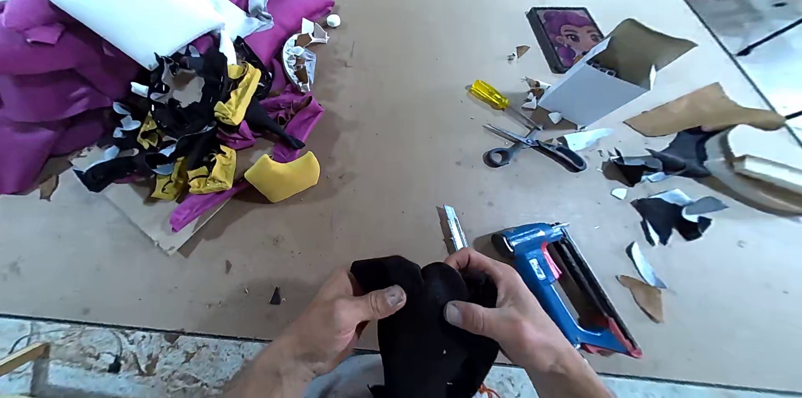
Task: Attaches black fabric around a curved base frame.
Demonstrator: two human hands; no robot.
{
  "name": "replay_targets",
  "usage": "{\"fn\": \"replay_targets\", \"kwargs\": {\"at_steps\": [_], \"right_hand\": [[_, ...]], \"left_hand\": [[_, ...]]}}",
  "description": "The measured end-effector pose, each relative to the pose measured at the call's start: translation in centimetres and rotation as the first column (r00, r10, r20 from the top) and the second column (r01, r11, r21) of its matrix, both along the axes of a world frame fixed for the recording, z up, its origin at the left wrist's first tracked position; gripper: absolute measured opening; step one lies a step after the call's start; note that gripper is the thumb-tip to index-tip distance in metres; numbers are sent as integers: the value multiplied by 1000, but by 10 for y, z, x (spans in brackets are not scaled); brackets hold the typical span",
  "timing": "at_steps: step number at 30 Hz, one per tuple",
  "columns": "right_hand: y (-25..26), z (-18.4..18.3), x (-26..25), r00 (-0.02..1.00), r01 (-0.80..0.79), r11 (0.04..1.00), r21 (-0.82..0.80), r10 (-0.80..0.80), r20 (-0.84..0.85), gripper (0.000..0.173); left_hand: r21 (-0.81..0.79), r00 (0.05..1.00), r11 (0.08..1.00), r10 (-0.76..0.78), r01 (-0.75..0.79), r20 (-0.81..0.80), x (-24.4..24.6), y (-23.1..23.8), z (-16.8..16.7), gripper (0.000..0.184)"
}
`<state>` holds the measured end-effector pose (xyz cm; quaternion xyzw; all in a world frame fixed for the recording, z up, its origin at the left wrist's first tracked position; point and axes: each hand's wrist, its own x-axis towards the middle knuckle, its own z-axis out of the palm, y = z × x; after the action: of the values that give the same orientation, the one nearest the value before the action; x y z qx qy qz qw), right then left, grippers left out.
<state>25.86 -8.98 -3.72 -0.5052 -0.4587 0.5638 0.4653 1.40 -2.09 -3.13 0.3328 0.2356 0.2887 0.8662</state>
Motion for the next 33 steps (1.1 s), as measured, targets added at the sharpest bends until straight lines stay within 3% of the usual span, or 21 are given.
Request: {"fn": "replay_targets", "kwargs": {"at_steps": [3,5,6,8,10,13,15,17,20,23,28,31,33], "right_hand": [[-3,-8,0,998,-44,999,-23,43,-39,35],[-5,-9,2,994,-106,994,-13,105,-37,33],[-5,-7,3,991,-129,992,-13,130,29,32],[-4,1,2,938,-128,992,-19,128,321,31],[-4,9,-7,872,-115,993,-34,117,476,36],[-8,3,-33,926,52,999,8,-51,373,30],[-12,-10,-50,922,180,979,97,-202,330,34],[-15,-20,-62,902,225,959,171,-272,336,51],[-12,-25,-70,895,283,939,195,-331,299,63],[-6,-33,-76,905,339,933,119,-358,229,65],[-3,-37,-75,931,347,936,-65,-335,147,73],[-3,-40,-78,944,321,944,-75,-313,109,70],[-2,-44,-85,923,380,924,-35,-382,-40,65]], "left_hand": [[-78,996,993,-85,86,6,1,7,3,20],[-151,990,988,-33,12,-137,11,4,11,12],[-185,980,982,6,-44,-199,18,1,13,11],[-169,963,975,97,-142,-251,29,-6,8,12],[-29,942,976,198,-214,-269,34,-11,0,13],[341,915,907,335,-249,-224,33,-10,-14,19],[494,919,843,345,-213,-192,29,-5,-19,27],[458,931,871,300,-177,-210,26,-2,-18,30],[317,893,918,337,-241,-299,32,-5,-19,24],[190,863,932,359,-309,-355,43,-8,-23,23],[182,790,943,334,-280,-514,40,4,-28,38],[62,817,963,256,-262,-517,39,-1,-25,40],[80,801,949,301,-305,-517,49,-9,-17,39]]}}
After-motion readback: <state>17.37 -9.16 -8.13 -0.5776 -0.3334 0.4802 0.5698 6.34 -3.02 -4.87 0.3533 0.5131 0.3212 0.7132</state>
